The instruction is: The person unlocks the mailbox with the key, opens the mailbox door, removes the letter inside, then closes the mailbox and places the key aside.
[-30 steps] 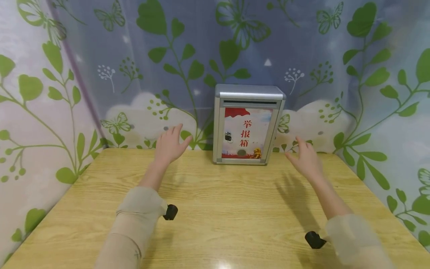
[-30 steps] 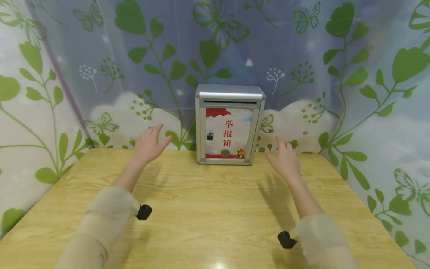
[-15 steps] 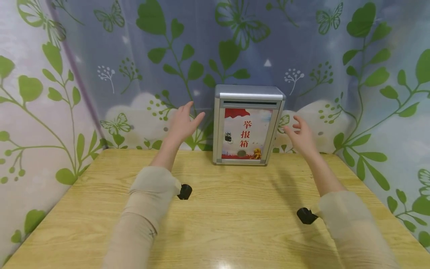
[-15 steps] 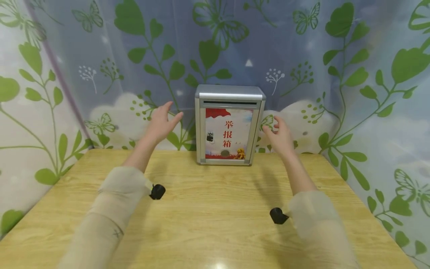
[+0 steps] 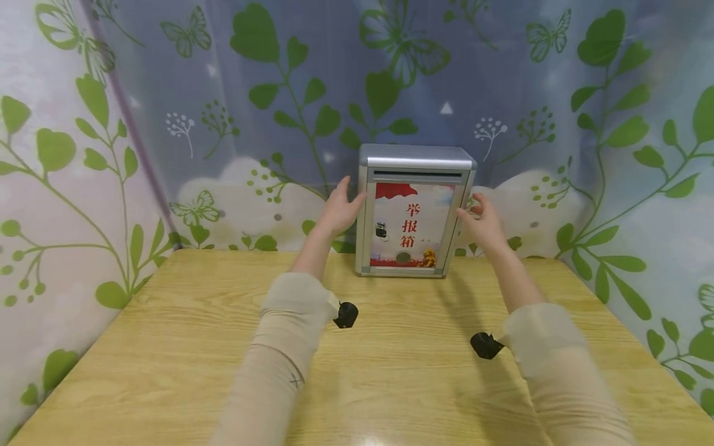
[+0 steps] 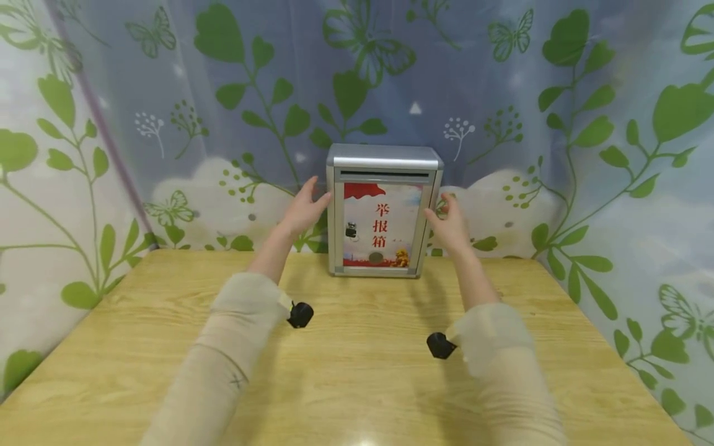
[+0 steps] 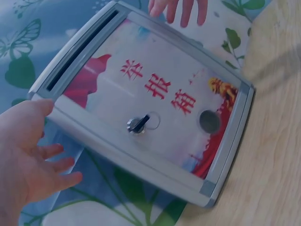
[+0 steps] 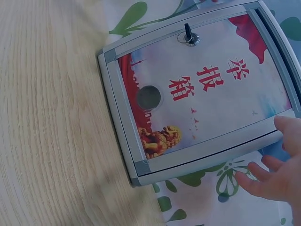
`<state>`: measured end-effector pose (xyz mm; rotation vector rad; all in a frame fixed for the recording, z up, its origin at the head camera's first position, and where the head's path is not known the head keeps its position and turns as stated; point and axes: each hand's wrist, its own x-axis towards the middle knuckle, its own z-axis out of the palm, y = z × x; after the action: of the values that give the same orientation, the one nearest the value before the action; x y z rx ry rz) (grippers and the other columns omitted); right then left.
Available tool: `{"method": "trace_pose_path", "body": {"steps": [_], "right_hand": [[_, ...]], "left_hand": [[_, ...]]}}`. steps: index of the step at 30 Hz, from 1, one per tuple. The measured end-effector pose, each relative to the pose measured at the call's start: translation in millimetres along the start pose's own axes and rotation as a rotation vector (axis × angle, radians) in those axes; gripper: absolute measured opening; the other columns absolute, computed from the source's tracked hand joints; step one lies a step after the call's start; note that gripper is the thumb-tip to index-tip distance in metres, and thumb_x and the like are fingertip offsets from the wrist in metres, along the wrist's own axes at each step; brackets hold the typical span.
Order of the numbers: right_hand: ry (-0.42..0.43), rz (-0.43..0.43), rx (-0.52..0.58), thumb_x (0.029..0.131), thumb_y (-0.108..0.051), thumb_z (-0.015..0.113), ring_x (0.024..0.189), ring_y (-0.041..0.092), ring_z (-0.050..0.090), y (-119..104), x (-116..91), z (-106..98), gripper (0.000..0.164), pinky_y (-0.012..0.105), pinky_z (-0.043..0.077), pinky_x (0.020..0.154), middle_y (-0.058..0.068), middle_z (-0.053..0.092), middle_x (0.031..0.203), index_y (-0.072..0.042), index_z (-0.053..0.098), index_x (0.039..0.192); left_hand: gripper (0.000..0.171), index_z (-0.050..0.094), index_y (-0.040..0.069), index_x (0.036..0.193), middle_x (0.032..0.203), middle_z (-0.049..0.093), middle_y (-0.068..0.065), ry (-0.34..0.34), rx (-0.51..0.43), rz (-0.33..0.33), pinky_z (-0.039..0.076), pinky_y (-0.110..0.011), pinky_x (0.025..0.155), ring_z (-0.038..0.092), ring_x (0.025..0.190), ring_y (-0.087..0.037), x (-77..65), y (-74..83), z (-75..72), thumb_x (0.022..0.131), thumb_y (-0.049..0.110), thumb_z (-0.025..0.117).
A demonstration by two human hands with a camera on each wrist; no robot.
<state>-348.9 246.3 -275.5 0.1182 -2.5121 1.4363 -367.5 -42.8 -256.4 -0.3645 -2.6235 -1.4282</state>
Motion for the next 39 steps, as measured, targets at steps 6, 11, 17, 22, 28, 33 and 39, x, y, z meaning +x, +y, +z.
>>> {"method": "trace_pose_path", "body": {"steps": [6, 11, 17, 22, 28, 33, 39], "right_hand": [[-0.092, 0.032, 0.045, 0.098, -0.029, 0.044, 0.131, 0.044, 0.024, 1, 1, 5, 0.072, 0.055, 0.033, 0.098, 0.027, 0.015, 0.147, -0.008, -0.002, 0.149], [-0.131, 0.038, 0.117, 0.098, -0.028, 0.044, 0.133, 0.043, 0.022, 1, 1, 6, 0.071, 0.058, 0.033, 0.096, 0.025, 0.015, 0.148, -0.01, -0.003, 0.149], [-0.124, 0.032, 0.144, 0.098, -0.029, 0.045, 0.13, 0.043, 0.026, 1, 1, 10, 0.072, 0.056, 0.037, 0.094, 0.027, 0.022, 0.144, -0.01, -0.002, 0.149], [-0.1, 0.025, 0.141, 0.097, -0.028, 0.047, 0.126, 0.044, 0.03, 3, -2, 12, 0.073, 0.056, 0.038, 0.093, 0.029, 0.024, 0.14, -0.01, -0.001, 0.149], [-0.07, -0.006, 0.093, 0.097, -0.03, 0.047, 0.122, 0.044, 0.035, 5, -3, 12, 0.074, 0.055, 0.041, 0.09, 0.03, 0.026, 0.138, -0.008, -0.002, 0.149], [-0.026, -0.034, 0.007, 0.095, -0.029, 0.05, 0.117, 0.043, 0.041, 5, -3, 12, 0.074, 0.051, 0.044, 0.087, 0.03, 0.035, 0.133, -0.005, 0.005, 0.148], [0.003, -0.057, -0.102, 0.094, -0.031, 0.052, 0.114, 0.041, 0.044, 5, -7, 11, 0.07, 0.051, 0.042, 0.088, 0.029, 0.041, 0.128, 0.0, 0.014, 0.145]], "left_hand": [[0.068, 0.01, 0.004, 0.149, 0.151, 0.02, -0.014, -0.045, -0.02, -0.004, 0.021, -0.038, 0.109, 0.023, 0.136, -0.028, -0.4, 2.3, 8.7, 0.097, 0.032, 0.045], [0.069, 0.011, 0.003, 0.148, 0.15, 0.022, -0.015, -0.033, -0.092, -0.012, 0.022, -0.036, 0.108, 0.024, 0.136, -0.028, -0.5, 2.9, 11.0, 0.096, 0.027, 0.05], [0.071, 0.014, 0.004, 0.148, 0.149, 0.024, -0.017, 0.003, -0.184, -0.036, 0.025, -0.038, 0.107, 0.026, 0.135, -0.028, -3.2, 6.0, 13.4, 0.093, 0.025, 0.055], [0.075, 0.015, 0.003, 0.147, 0.148, 0.024, -0.016, 0.019, -0.238, -0.049, 0.027, -0.039, 0.106, 0.028, 0.133, -0.029, -5.3, 8.3, 16.8, 0.091, 0.028, 0.058], [0.072, 0.019, 0.001, 0.145, 0.144, 0.029, -0.02, 0.049, -0.185, -0.034, 0.032, -0.039, 0.103, 0.033, 0.13, -0.03, -6.1, 7.7, 16.8, 0.09, 0.026, 0.059], [0.065, 0.025, 0.0, 0.141, 0.136, 0.037, -0.022, 0.078, -0.127, 0.001, 0.039, -0.038, 0.096, 0.042, 0.122, -0.03, -6.7, 5.6, 14.3, 0.09, 0.022, 0.058], [0.05, 0.037, 0.001, 0.132, 0.117, 0.052, -0.019, 0.121, -0.109, 0.016, 0.046, -0.038, 0.084, 0.053, 0.103, -0.028, -8.5, 1.2, 12.0, 0.09, 0.018, 0.058]]}}
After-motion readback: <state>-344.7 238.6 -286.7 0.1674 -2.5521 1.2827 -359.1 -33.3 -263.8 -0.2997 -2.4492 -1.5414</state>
